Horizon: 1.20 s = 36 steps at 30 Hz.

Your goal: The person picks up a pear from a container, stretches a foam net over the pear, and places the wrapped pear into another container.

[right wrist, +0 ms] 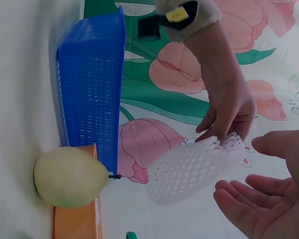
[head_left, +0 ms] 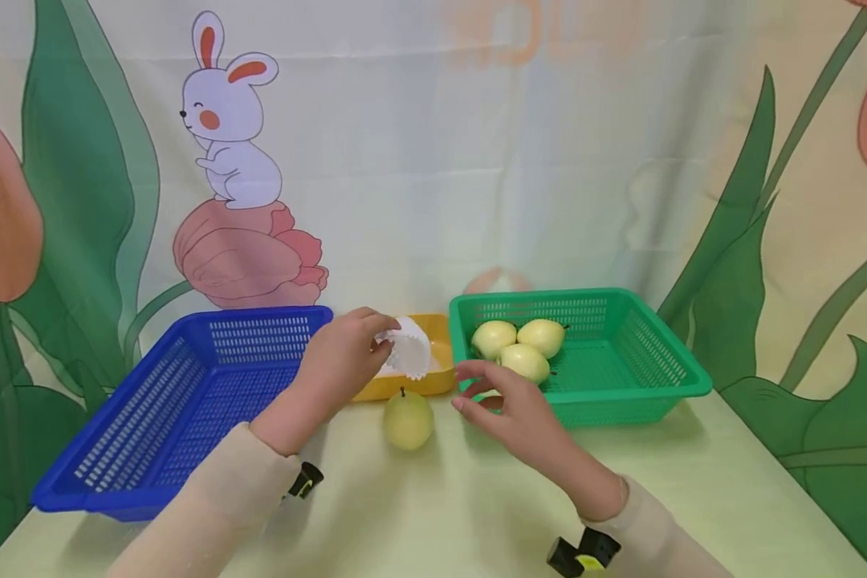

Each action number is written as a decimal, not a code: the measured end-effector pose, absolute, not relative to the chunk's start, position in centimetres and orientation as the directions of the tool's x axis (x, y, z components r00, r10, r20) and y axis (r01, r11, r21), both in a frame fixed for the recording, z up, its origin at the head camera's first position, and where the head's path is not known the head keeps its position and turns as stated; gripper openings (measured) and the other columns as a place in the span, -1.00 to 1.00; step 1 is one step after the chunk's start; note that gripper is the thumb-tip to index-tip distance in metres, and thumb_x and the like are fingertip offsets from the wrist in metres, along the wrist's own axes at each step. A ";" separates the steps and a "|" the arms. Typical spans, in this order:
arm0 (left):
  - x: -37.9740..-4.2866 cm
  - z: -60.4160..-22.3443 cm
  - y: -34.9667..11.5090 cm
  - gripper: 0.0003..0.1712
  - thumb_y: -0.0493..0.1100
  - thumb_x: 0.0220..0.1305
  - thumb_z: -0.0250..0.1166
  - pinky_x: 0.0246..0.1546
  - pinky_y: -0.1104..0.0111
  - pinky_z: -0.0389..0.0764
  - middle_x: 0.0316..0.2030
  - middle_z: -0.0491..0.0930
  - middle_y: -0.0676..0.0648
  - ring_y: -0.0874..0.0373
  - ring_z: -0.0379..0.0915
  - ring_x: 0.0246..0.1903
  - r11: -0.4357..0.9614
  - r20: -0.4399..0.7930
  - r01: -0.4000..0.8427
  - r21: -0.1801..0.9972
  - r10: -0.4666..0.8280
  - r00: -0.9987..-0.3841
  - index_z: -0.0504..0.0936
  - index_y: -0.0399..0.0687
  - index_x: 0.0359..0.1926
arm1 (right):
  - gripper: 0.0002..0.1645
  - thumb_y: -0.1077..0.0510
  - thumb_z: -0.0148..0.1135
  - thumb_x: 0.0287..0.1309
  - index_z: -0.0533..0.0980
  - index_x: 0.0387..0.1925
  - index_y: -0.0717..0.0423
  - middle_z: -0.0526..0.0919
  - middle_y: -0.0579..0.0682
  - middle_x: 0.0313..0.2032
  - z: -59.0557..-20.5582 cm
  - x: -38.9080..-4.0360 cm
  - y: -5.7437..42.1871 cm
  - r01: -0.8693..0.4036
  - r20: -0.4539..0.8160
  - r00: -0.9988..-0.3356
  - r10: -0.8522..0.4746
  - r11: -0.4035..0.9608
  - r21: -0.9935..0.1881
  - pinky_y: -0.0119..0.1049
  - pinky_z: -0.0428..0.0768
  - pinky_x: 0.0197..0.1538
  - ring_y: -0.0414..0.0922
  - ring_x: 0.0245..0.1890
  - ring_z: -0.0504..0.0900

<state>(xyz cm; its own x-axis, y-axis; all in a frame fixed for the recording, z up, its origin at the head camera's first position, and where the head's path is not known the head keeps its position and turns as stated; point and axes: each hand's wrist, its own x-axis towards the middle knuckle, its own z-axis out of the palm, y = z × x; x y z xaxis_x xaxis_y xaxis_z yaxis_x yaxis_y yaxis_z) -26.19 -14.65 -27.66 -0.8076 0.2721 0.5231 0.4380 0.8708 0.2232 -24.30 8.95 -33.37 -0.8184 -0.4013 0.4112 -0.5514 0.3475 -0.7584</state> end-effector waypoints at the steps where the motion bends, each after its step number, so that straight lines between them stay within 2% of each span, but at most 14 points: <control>1: -25.9 -28.1 -14.4 -0.77 -0.33 0.26 0.38 -0.31 0.19 0.76 -0.13 0.76 -0.20 -0.04 0.73 -0.28 0.874 0.531 0.429 0.229 0.257 -0.808 0.76 -0.21 -0.06 | -0.51 0.19 0.32 0.32 0.52 0.24 0.25 0.68 0.19 0.11 -33.2 -24.6 8.6 -0.528 0.396 -0.835 -0.382 0.350 -0.774 -0.30 0.74 0.02 0.03 -0.03 0.73; 4: -25.4 -29.3 -13.8 -0.77 -0.33 0.24 0.40 -0.32 0.18 0.75 -0.13 0.76 -0.19 -0.06 0.72 -0.26 0.881 0.544 0.405 0.244 0.222 -0.809 0.76 -0.20 -0.07 | -0.38 0.15 0.34 0.31 0.44 0.35 0.21 0.64 0.17 0.22 -33.1 -25.7 7.6 -0.463 0.344 -0.874 -0.344 0.369 -0.806 -0.21 0.74 0.08 0.04 0.05 0.71; 7: -25.2 -30.3 -13.5 -0.77 -0.32 0.24 0.41 -0.31 0.18 0.74 -0.11 0.76 -0.18 -0.06 0.71 -0.25 0.882 0.553 0.395 0.259 0.200 -0.809 0.76 -0.18 -0.07 | -0.33 0.13 0.37 0.29 0.42 0.38 0.18 0.61 0.17 0.25 -33.6 -26.5 6.7 -0.424 0.317 -0.895 -0.314 0.377 -0.823 -0.14 0.73 0.10 0.06 0.07 0.70; 13: -25.1 -32.2 -13.5 -0.78 -0.34 0.18 0.44 -0.35 0.19 0.71 -0.19 0.74 -0.16 -0.02 0.68 -0.32 0.871 0.620 0.414 0.267 0.173 -0.765 0.76 -0.17 -0.11 | -0.31 0.14 0.43 0.22 0.46 0.35 0.18 0.61 0.18 0.24 -34.8 -27.2 5.6 -0.408 0.326 -0.909 -0.261 0.391 -0.825 -0.08 0.75 0.06 0.13 0.08 0.72; 16: -25.0 -32.8 -13.6 -0.75 -0.36 0.16 0.45 -0.30 0.18 0.73 -0.19 0.73 -0.16 -0.01 0.70 -0.28 0.855 0.643 0.437 0.280 0.171 -0.747 0.75 -0.18 -0.10 | -0.34 0.15 0.43 0.21 0.48 0.32 0.20 0.64 0.18 0.21 -35.1 -27.2 5.3 -0.430 0.353 -0.901 -0.254 0.400 -0.809 -0.08 0.76 0.01 0.12 0.03 0.75; 20: -25.2 -33.3 -13.6 -0.65 -0.31 0.13 0.50 -0.21 0.17 0.75 -0.12 0.72 -0.19 -0.03 0.70 -0.19 0.809 0.636 0.477 0.343 0.173 -0.752 0.73 -0.21 -0.03 | -0.45 0.22 0.30 0.27 0.53 0.28 0.22 0.72 0.18 0.12 -35.0 -27.5 5.1 -0.450 0.376 -0.892 -0.252 0.398 -0.799 -0.23 0.75 -0.14 0.09 -0.05 0.77; 23: -25.3 -33.5 -13.6 -0.59 -0.19 0.14 0.53 -0.18 0.16 0.75 -0.06 0.72 -0.19 -0.05 0.68 -0.13 0.785 0.614 0.481 0.390 0.167 -0.771 0.71 -0.21 0.01 | -0.51 0.29 0.16 0.28 0.56 0.24 0.24 0.77 0.19 0.00 -34.9 -27.7 4.9 -0.441 0.375 -0.896 -0.239 0.372 -0.817 -0.41 0.62 -0.30 0.06 -0.13 0.76; 26: -25.4 -33.8 -13.4 -0.56 -0.11 0.16 0.53 -0.14 0.14 0.74 -0.06 0.71 -0.20 -0.07 0.67 -0.11 0.784 0.612 0.470 0.405 0.150 -0.776 0.70 -0.21 0.02 | -0.52 0.34 0.09 0.29 0.58 0.22 0.27 0.78 0.25 -0.11 -34.9 -28.0 4.5 -0.436 0.382 -0.899 -0.216 0.342 -0.833 -0.49 0.51 -0.40 0.05 -0.24 0.74; 28: -25.5 -34.0 -13.3 -0.60 -0.15 0.17 0.50 -0.17 0.14 0.74 -0.05 0.71 -0.21 -0.08 0.67 -0.12 0.789 0.628 0.461 0.406 0.126 -0.768 0.69 -0.21 0.01 | -0.55 0.37 0.08 0.30 0.59 0.19 0.30 0.78 0.27 -0.08 -34.9 -28.2 4.2 -0.442 0.396 -0.896 -0.201 0.323 -0.837 -0.51 0.55 -0.41 0.07 -0.26 0.74; 31: -25.8 -34.2 -13.3 -0.63 -0.34 0.15 0.42 -0.22 0.13 0.74 0.00 0.68 -0.24 -0.10 0.68 -0.11 0.780 0.653 0.453 0.431 0.078 -0.754 0.66 -0.22 0.03 | -0.57 0.41 0.06 0.31 0.60 0.16 0.32 0.75 0.29 0.02 -34.9 -28.4 3.7 -0.445 0.412 -0.895 -0.171 0.280 -0.850 -0.47 0.64 -0.39 0.11 -0.19 0.76; 34: -26.1 -34.3 -13.5 -0.52 -0.48 0.12 0.33 -0.24 0.11 0.75 0.08 0.64 -0.28 -0.13 0.70 -0.08 0.751 0.633 0.434 0.498 0.027 -0.774 0.61 -0.24 0.11 | -0.56 0.45 0.02 0.30 0.60 0.15 0.35 0.71 0.29 0.11 -34.8 -28.6 3.3 -0.425 0.407 -0.905 -0.127 0.200 -0.883 -0.39 0.72 -0.33 0.09 -0.10 0.75; 36: -26.3 -34.3 -13.7 -0.48 -0.48 0.15 0.31 -0.23 0.10 0.75 0.12 0.64 -0.29 -0.14 0.72 -0.07 0.727 0.595 0.406 0.554 -0.005 -0.803 0.59 -0.25 0.18 | -0.56 0.48 -0.01 0.29 0.59 0.13 0.38 0.70 0.32 0.11 -34.9 -28.8 3.1 -0.412 0.402 -0.911 -0.091 0.143 -0.900 -0.35 0.75 -0.28 0.05 -0.10 0.73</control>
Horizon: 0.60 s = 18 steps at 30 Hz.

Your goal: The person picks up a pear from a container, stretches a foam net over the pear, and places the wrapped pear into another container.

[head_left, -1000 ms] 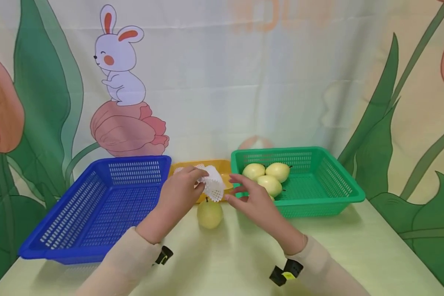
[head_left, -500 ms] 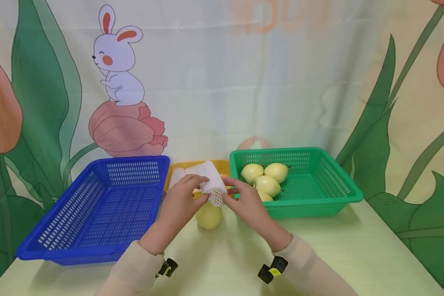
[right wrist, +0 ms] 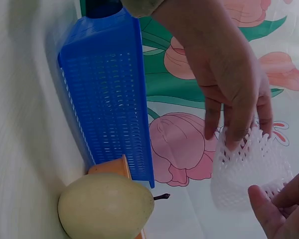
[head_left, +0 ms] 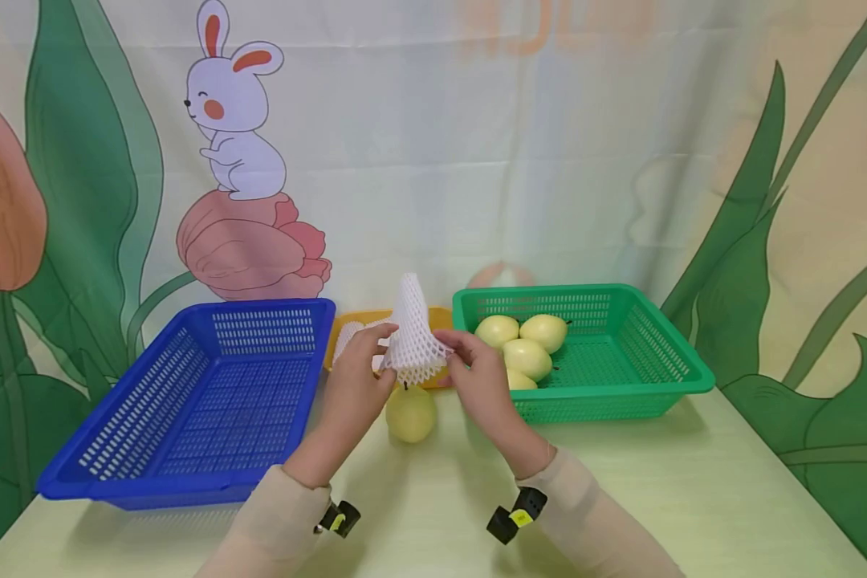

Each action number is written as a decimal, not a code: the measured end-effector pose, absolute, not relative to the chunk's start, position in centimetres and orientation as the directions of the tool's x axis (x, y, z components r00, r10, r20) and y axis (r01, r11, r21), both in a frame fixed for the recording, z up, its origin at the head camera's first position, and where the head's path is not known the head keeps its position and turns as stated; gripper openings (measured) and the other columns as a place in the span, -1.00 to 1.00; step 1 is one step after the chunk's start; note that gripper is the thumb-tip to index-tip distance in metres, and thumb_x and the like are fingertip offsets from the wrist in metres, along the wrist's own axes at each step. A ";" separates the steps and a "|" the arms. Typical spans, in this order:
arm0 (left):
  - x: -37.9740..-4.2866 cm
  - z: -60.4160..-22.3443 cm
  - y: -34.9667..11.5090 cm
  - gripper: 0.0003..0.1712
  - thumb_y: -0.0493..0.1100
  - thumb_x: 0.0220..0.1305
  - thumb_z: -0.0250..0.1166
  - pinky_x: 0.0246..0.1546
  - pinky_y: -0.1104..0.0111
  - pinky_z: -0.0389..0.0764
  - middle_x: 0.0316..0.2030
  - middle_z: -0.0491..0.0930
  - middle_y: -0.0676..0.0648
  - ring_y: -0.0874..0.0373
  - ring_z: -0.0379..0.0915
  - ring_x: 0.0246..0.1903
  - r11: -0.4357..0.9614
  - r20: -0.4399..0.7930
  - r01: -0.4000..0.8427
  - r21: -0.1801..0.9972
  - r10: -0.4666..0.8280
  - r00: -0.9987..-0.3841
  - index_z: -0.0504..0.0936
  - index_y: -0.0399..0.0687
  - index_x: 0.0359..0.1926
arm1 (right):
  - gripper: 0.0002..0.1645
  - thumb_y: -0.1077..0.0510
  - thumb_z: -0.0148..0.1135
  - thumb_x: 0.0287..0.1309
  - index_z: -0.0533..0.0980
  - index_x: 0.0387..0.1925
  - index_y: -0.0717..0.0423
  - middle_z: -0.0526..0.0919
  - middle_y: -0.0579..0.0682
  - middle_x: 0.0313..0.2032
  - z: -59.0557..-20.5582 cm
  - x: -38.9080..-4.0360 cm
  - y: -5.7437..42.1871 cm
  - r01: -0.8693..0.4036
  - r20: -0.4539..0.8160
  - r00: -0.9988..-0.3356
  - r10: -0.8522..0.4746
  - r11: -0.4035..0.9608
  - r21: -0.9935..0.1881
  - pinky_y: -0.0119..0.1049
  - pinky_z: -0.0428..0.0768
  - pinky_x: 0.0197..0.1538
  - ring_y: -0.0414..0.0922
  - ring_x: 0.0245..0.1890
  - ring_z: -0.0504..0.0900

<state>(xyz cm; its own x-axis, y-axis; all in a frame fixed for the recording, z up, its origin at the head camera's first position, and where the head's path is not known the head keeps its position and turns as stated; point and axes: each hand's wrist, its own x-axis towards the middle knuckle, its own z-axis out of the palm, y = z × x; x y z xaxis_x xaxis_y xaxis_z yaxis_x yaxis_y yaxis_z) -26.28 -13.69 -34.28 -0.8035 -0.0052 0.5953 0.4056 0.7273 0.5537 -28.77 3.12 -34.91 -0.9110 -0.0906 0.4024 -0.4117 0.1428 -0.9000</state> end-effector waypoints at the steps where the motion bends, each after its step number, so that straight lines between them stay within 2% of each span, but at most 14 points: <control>1: -26.4 -34.2 -13.8 -0.47 -0.47 0.17 0.30 -0.26 0.12 0.75 0.13 0.66 -0.29 -0.14 0.73 -0.11 0.709 0.568 0.387 0.589 -0.022 -0.823 0.58 -0.26 0.20 | -0.57 0.49 -0.02 0.29 0.59 0.12 0.40 0.69 0.34 0.10 -34.9 -28.9 3.1 -0.406 0.400 -0.914 -0.074 0.113 -0.907 -0.35 0.76 -0.26 0.03 -0.10 0.72; 5: -26.4 -34.0 -14.2 -0.47 -0.45 0.25 0.22 -0.40 0.36 0.72 0.15 0.66 -0.34 -0.06 0.75 -0.36 0.522 0.386 0.295 0.800 -0.072 -0.920 0.57 -0.27 0.27 | -0.62 0.52 0.02 0.28 0.58 0.07 0.45 0.69 0.39 0.05 -35.1 -29.2 3.0 -0.424 0.423 -0.906 -0.037 0.063 -0.903 -0.47 0.73 -0.13 0.08 -0.02 0.71; 9: -26.5 -34.2 -14.2 -0.47 -0.47 0.28 0.10 -0.44 0.55 0.65 0.16 0.64 -0.37 0.07 0.75 -0.44 0.307 0.242 0.206 0.929 -0.086 -0.966 0.58 -0.28 0.27 | -0.68 0.50 0.06 0.28 0.60 0.00 0.45 0.72 0.38 -0.03 -35.6 -29.4 3.2 -0.497 0.494 -0.868 -0.052 0.128 -0.859 -0.57 0.61 -0.04 0.18 0.03 0.70; 14: -26.3 -34.6 -14.0 -0.59 -0.50 0.26 0.09 -0.39 0.62 0.61 0.04 0.68 -0.37 0.30 0.64 -0.39 0.293 0.286 0.251 0.922 -0.083 -0.955 0.67 -0.39 0.09 | -0.69 0.49 0.03 0.24 0.64 -0.10 0.37 0.76 0.29 -0.12 -36.3 -29.5 3.7 -0.598 0.606 -0.795 -0.043 0.232 -0.767 -0.51 0.61 -0.09 0.08 -0.09 0.69; 16: -26.2 -34.6 -14.0 -0.63 -0.51 0.25 0.11 -0.39 0.63 0.55 -0.03 0.69 -0.36 0.36 0.53 -0.38 0.318 0.328 0.293 0.902 -0.062 -0.943 0.68 -0.41 0.03 | -0.70 0.51 0.06 0.18 0.64 -0.13 0.36 0.75 0.27 -0.14 -36.7 -29.6 4.0 -0.672 0.682 -0.728 -0.066 0.264 -0.692 -0.41 0.69 -0.09 0.07 -0.13 0.69; 18: -26.0 -34.7 -14.1 -0.65 -0.50 0.24 0.13 -0.40 0.61 0.48 -0.09 0.69 -0.33 0.33 0.47 -0.39 0.353 0.357 0.322 0.879 -0.039 -0.933 0.69 -0.39 0.00 | -0.73 0.52 0.16 0.13 0.64 -0.16 0.35 0.73 0.25 -0.16 -37.0 -29.7 4.3 -0.760 0.769 -0.627 -0.127 0.318 -0.567 -0.29 0.74 -0.06 0.07 -0.14 0.69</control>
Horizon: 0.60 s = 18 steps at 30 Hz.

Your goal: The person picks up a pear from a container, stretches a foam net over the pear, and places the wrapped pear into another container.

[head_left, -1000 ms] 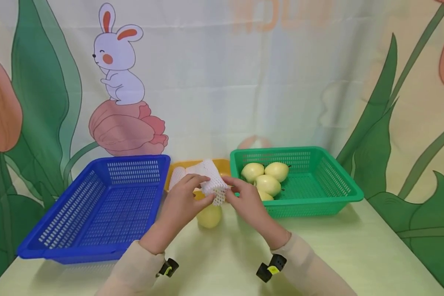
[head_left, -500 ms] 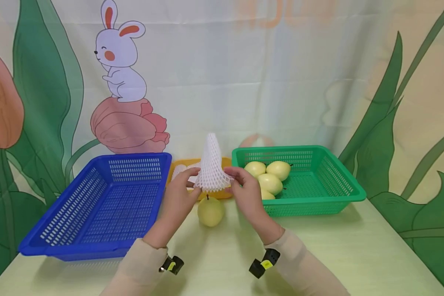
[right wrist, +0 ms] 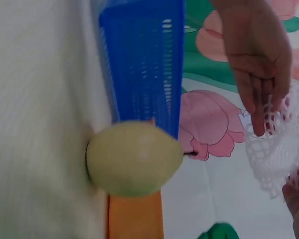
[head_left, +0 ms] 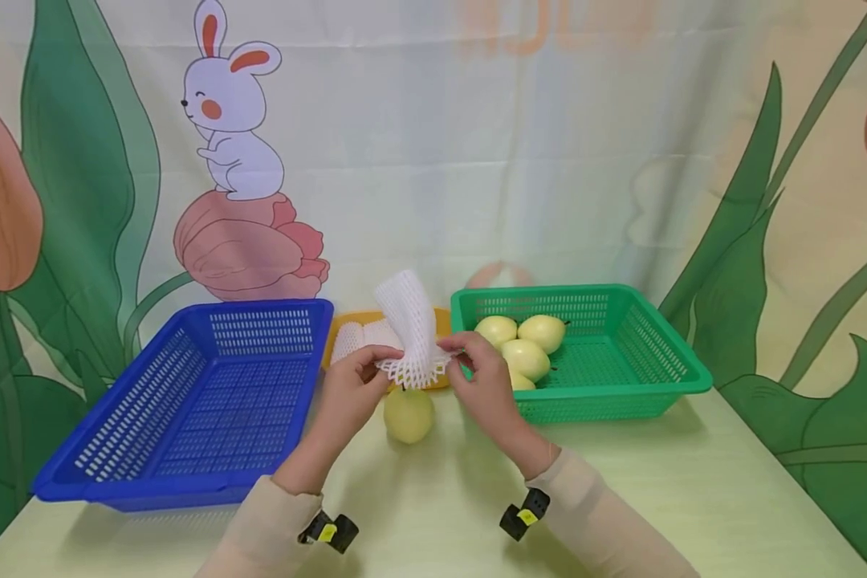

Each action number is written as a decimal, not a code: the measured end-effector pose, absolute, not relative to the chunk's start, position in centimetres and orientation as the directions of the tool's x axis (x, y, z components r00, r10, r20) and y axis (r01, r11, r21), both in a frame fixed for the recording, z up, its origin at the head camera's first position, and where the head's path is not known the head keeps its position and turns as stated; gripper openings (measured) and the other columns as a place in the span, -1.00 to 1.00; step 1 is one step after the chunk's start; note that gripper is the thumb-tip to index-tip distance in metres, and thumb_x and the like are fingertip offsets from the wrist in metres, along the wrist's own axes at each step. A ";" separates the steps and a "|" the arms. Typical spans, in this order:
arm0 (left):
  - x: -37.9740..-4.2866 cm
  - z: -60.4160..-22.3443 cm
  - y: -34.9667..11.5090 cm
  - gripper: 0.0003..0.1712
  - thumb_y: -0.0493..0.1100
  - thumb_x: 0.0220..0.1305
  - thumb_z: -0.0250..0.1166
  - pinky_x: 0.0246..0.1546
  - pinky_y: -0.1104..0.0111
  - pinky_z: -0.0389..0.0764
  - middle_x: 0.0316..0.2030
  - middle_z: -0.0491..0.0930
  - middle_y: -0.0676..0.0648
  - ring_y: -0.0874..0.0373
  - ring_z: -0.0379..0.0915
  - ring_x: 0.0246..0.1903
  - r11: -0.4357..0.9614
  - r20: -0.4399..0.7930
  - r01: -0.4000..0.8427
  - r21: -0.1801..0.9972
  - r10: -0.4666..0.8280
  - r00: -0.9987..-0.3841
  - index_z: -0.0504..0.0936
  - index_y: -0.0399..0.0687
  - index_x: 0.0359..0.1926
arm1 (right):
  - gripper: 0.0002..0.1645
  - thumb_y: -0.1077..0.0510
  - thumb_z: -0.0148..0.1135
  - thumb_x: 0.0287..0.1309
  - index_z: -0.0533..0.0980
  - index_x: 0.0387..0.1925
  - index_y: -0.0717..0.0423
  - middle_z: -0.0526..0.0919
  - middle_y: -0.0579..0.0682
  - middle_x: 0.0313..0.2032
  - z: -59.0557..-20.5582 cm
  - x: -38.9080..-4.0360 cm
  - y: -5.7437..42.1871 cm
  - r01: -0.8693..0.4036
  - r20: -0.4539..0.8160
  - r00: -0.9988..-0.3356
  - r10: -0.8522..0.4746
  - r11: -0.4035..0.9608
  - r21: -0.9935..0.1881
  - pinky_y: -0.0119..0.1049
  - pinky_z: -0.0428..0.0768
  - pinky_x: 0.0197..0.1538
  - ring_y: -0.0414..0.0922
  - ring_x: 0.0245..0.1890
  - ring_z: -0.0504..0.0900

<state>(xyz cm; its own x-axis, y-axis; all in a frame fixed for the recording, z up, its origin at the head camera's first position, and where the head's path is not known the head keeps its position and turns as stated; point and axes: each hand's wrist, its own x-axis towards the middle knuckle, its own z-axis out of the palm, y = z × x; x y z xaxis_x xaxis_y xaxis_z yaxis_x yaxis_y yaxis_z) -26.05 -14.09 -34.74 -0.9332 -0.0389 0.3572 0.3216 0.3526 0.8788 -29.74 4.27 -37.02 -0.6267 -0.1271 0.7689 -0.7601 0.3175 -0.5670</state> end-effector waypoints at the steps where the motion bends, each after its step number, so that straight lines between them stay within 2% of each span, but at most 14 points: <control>1: -26.0 -34.7 -14.1 -0.66 -0.49 0.23 0.14 -0.39 0.60 0.47 -0.11 0.70 -0.32 0.30 0.47 -0.37 0.371 0.369 0.333 0.867 -0.028 -0.929 0.69 -0.38 -0.01 | -0.74 0.51 0.21 0.10 0.63 -0.16 0.33 0.72 0.23 -0.16 -37.2 -29.9 4.4 -0.798 0.806 -0.568 -0.168 0.349 -0.490 -0.24 0.75 -0.06 0.08 -0.14 0.69; 4: -26.0 -34.9 -14.2 -0.70 -0.47 0.24 0.18 -0.26 0.59 0.57 -0.08 0.71 -0.30 0.16 0.60 -0.24 0.416 0.385 0.347 0.840 -0.007 -0.923 0.66 -0.37 -0.01 | -0.64 0.46 0.42 -0.03 0.62 -0.13 0.27 0.69 0.19 -0.13 -37.5 -30.4 4.9 -0.865 0.867 -0.406 -0.289 0.428 -0.262 -0.18 0.75 -0.07 0.07 -0.09 0.67; 6: -26.0 -35.1 -14.3 -0.73 -0.47 0.25 0.19 -0.07 0.48 0.69 -0.03 0.71 -0.31 0.04 0.66 -0.10 0.444 0.395 0.357 0.822 0.008 -0.919 0.63 -0.36 -0.03 | -0.58 0.42 0.51 -0.09 0.62 -0.12 0.22 0.67 0.14 -0.12 -37.6 -30.5 5.0 -0.875 0.870 -0.344 -0.354 0.456 -0.161 -0.22 0.73 -0.06 0.04 -0.07 0.64; 8: -26.1 -35.3 -14.4 -0.82 -0.46 0.26 0.20 0.08 0.29 0.72 0.01 0.71 -0.32 -0.08 0.67 0.04 0.476 0.418 0.380 0.793 0.028 -0.908 0.59 -0.34 -0.11 | -0.59 0.44 0.52 -0.11 0.62 -0.15 0.20 0.66 0.13 -0.12 -37.6 -30.7 5.1 -0.886 0.863 -0.311 -0.398 0.450 -0.112 -0.25 0.73 -0.05 0.02 -0.06 0.63; 10: -26.1 -35.5 -14.6 -0.88 -0.48 0.23 0.19 0.09 0.10 0.71 0.02 0.71 -0.33 -0.16 0.66 0.07 0.540 0.468 0.424 0.727 0.063 -0.882 0.55 -0.28 -0.23 | -0.67 0.48 0.46 -0.07 0.62 -0.23 0.18 0.66 0.11 -0.14 -37.5 -30.7 5.2 -0.895 0.852 -0.297 -0.431 0.437 -0.091 -0.27 0.73 -0.05 0.01 -0.07 0.63; 12: -26.2 -35.8 -14.8 -0.86 -0.51 0.17 0.18 0.09 -0.01 0.69 0.02 0.71 -0.33 -0.21 0.64 0.09 0.608 0.529 0.480 0.632 0.113 -0.841 0.50 -0.23 -0.34 | -0.74 0.52 0.36 0.00 0.59 -0.32 0.18 0.67 0.12 -0.14 -37.4 -30.8 5.1 -0.904 0.834 -0.299 -0.465 0.418 -0.091 -0.28 0.73 -0.06 0.00 -0.08 0.65; 15: -26.1 -36.1 -15.0 -0.82 -0.53 0.09 0.17 0.02 0.00 0.66 -0.01 0.69 -0.32 -0.22 0.62 0.03 0.695 0.566 0.515 0.503 0.186 -0.803 0.47 -0.20 -0.43 | -0.75 0.56 0.24 0.04 0.55 -0.38 0.18 0.66 0.12 -0.14 -37.5 -30.9 5.0 -0.905 0.786 -0.326 -0.525 0.413 -0.099 -0.32 0.70 -0.10 0.00 -0.11 0.65; 18: -26.0 -36.4 -15.1 -0.81 -0.54 0.06 0.16 -0.06 0.06 0.64 0.06 0.63 -0.36 -0.25 0.60 0.07 0.726 0.520 0.502 0.469 0.232 -0.822 0.45 -0.20 -0.44 | -0.76 0.55 0.20 0.06 0.53 -0.42 0.18 0.63 0.13 -0.14 -37.9 -30.9 4.8 -0.890 0.706 -0.388 -0.593 0.440 -0.119 -0.34 0.67 -0.12 0.00 -0.13 0.60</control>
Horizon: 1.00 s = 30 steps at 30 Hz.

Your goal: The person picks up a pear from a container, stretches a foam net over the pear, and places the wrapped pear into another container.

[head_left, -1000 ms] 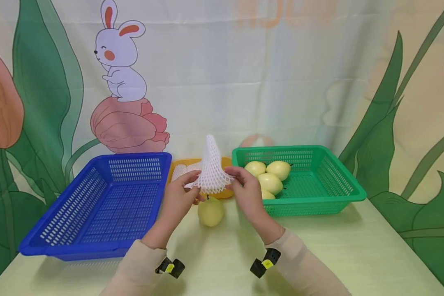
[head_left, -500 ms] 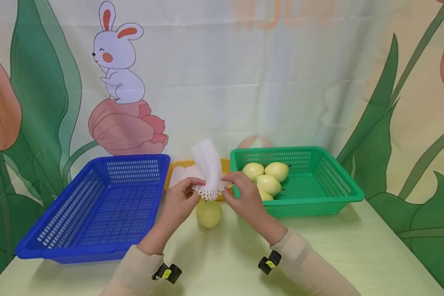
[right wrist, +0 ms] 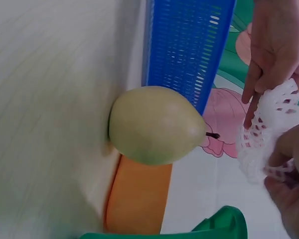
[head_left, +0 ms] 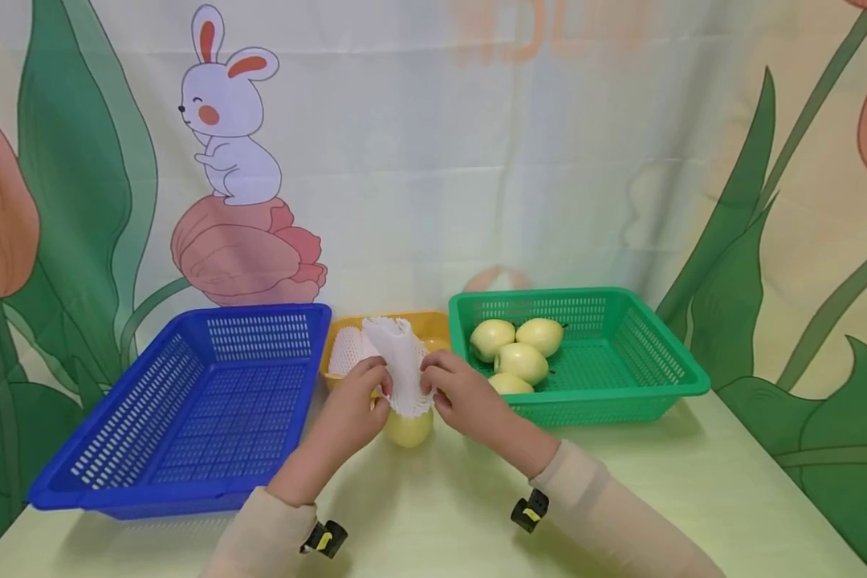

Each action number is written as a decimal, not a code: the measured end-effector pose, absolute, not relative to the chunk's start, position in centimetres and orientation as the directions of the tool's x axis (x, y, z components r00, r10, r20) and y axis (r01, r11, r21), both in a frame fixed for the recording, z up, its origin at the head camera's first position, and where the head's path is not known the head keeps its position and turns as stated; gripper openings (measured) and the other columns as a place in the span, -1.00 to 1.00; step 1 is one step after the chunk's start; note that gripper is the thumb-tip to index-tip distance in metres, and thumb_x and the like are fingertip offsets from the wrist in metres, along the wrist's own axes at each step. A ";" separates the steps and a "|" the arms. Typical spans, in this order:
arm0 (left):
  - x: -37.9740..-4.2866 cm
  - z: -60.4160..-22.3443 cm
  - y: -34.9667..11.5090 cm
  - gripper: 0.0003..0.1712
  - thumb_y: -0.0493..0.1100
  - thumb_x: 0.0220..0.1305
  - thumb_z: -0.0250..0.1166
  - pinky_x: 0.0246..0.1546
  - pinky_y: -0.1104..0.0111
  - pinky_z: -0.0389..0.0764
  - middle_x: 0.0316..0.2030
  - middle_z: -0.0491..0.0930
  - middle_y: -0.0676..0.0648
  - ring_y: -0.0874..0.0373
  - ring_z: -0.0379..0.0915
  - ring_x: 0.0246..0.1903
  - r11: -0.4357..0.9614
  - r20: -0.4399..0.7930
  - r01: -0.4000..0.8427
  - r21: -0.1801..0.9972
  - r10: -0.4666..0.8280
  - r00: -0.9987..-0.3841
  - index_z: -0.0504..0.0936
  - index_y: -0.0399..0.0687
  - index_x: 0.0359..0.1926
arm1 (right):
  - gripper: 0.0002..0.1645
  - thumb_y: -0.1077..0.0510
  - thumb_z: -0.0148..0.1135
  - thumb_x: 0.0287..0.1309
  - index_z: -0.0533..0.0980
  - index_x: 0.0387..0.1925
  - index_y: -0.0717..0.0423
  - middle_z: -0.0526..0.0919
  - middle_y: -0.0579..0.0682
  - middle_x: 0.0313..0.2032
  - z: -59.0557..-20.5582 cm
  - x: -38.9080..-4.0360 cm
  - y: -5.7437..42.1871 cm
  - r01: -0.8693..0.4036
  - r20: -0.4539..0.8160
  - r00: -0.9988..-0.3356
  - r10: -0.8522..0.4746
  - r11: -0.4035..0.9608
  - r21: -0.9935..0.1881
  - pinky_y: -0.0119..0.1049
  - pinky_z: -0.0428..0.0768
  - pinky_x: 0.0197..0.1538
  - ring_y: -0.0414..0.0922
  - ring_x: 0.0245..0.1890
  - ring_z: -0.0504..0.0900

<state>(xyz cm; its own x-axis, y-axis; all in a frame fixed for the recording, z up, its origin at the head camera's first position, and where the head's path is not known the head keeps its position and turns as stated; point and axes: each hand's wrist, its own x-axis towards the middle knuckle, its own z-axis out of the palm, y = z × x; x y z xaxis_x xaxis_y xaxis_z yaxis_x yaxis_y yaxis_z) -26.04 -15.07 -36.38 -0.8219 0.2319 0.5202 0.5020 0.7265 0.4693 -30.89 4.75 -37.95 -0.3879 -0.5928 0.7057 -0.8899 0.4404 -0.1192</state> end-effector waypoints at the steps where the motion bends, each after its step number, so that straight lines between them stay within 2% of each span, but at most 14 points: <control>1: -26.1 -36.5 -15.0 -0.81 -0.53 0.06 0.16 -0.13 0.10 0.62 0.10 0.60 -0.37 -0.26 0.60 0.06 0.738 0.494 0.486 0.469 0.237 -0.836 0.45 -0.20 -0.45 | -0.77 0.54 0.20 0.06 0.53 -0.42 0.18 0.62 0.12 -0.14 -38.1 -30.9 4.6 -0.883 0.676 -0.410 -0.612 0.453 -0.125 -0.34 0.66 -0.11 0.00 -0.14 0.59; 5: -26.6 -37.1 -14.8 -0.81 -0.50 0.06 0.18 -0.28 0.17 0.55 0.21 0.54 -0.42 -0.35 0.61 0.06 0.772 0.424 0.447 0.452 0.255 -0.869 0.42 -0.17 -0.46 | -0.80 0.51 0.22 0.04 0.54 -0.47 0.17 0.59 0.12 -0.17 -39.1 -30.9 4.1 -0.855 0.577 -0.471 -0.667 0.507 -0.112 -0.34 0.62 -0.11 -0.02 -0.17 0.56; 10: -27.1 -37.8 -14.9 -0.79 -0.51 -0.01 0.21 -0.20 0.09 0.64 0.19 0.57 -0.43 -0.32 0.64 0.06 0.806 0.383 0.430 0.408 0.276 -0.881 0.43 -0.16 -0.50 | -0.76 0.50 0.23 0.01 0.50 -0.52 0.13 0.53 0.06 -0.30 -39.9 -30.9 3.2 -0.797 0.515 -0.535 -0.670 0.602 -0.046 -0.46 0.45 -0.31 -0.08 -0.30 0.47; 13: -27.4 -38.2 -15.1 -0.77 -0.53 -0.06 0.21 -0.29 0.17 0.60 0.04 0.63 -0.34 -0.19 0.66 -0.14 0.822 0.346 0.408 0.397 0.278 -0.896 0.43 -0.16 -0.52 | -0.80 0.48 0.24 0.08 0.52 -0.46 0.14 0.45 0.04 -0.36 -40.0 -30.9 2.6 -0.732 0.439 -0.622 -0.648 0.681 -0.033 -0.47 0.29 -0.43 -0.11 -0.39 0.36; 15: -27.6 -38.3 -15.1 -0.77 -0.54 -0.07 0.20 -0.37 0.25 0.52 -0.12 0.63 -0.25 -0.06 0.57 -0.31 0.830 0.320 0.395 0.395 0.279 -0.905 0.44 -0.16 -0.53 | -0.84 0.45 0.24 0.15 0.57 -0.37 0.15 0.44 0.04 -0.36 -40.0 -30.7 2.1 -0.681 0.374 -0.684 -0.626 0.732 -0.020 -0.44 0.27 -0.46 -0.12 -0.41 0.35; 17: -27.8 -38.5 -15.2 -0.78 -0.54 -0.06 0.20 -0.43 0.30 0.45 -0.26 0.56 -0.16 0.04 0.44 -0.42 0.833 0.296 0.387 0.395 0.283 -0.912 0.46 -0.16 -0.53 | -0.86 0.41 0.24 0.21 0.61 -0.27 0.16 0.46 0.03 -0.36 -40.0 -30.6 1.6 -0.629 0.320 -0.734 -0.599 0.777 0.012 -0.42 0.35 -0.46 -0.12 -0.41 0.39; 19: -27.9 -38.6 -15.2 -0.79 -0.53 -0.05 0.21 -0.44 0.33 0.43 -0.30 0.54 -0.13 0.09 0.41 -0.44 0.836 0.278 0.382 0.393 0.287 -0.917 0.47 -0.16 -0.53 | -0.87 0.38 0.25 0.24 0.61 -0.19 0.17 0.51 0.03 -0.33 -40.0 -30.5 1.2 -0.589 0.277 -0.771 -0.574 0.808 0.036 -0.38 0.47 -0.42 -0.11 -0.38 0.48; 24: -27.8 -38.9 -15.2 -0.81 -0.51 -0.01 0.24 -0.43 0.33 0.42 -0.40 0.47 -0.09 0.11 0.36 -0.46 0.843 0.209 0.348 0.409 0.285 -0.935 0.48 -0.17 -0.52 | -0.87 0.32 0.25 0.30 0.56 -0.13 0.20 0.61 0.06 -0.27 -40.4 -30.3 0.9 -0.551 0.221 -0.815 -0.536 0.834 -0.010 -0.31 0.62 -0.35 -0.08 -0.34 0.62; 27: -27.6 -39.0 -15.3 -0.79 -0.52 -0.04 0.23 -0.43 0.34 0.39 -0.44 0.44 -0.06 0.12 0.32 -0.46 0.836 0.196 0.345 0.427 0.287 -0.938 0.47 -0.17 -0.54 | -0.88 0.32 0.25 0.28 0.54 -0.15 0.23 0.62 0.08 -0.28 -40.6 -30.2 1.2 -0.568 0.206 -0.812 -0.547 0.821 -0.057 -0.29 0.60 -0.34 -0.07 -0.35 0.61; 30: -27.1 -38.7 -15.3 -0.79 -0.52 -0.11 0.21 -0.46 0.37 0.36 -0.50 0.45 -0.05 0.16 0.29 -0.49 0.811 0.196 0.369 0.453 0.313 -0.929 0.46 -0.15 -0.57 | -0.92 0.35 0.28 0.20 0.52 -0.29 0.22 0.59 0.08 -0.36 -40.4 -29.6 1.9 -0.613 0.208 -0.785 -0.583 0.781 -0.123 -0.32 0.49 -0.38 -0.08 -0.41 0.54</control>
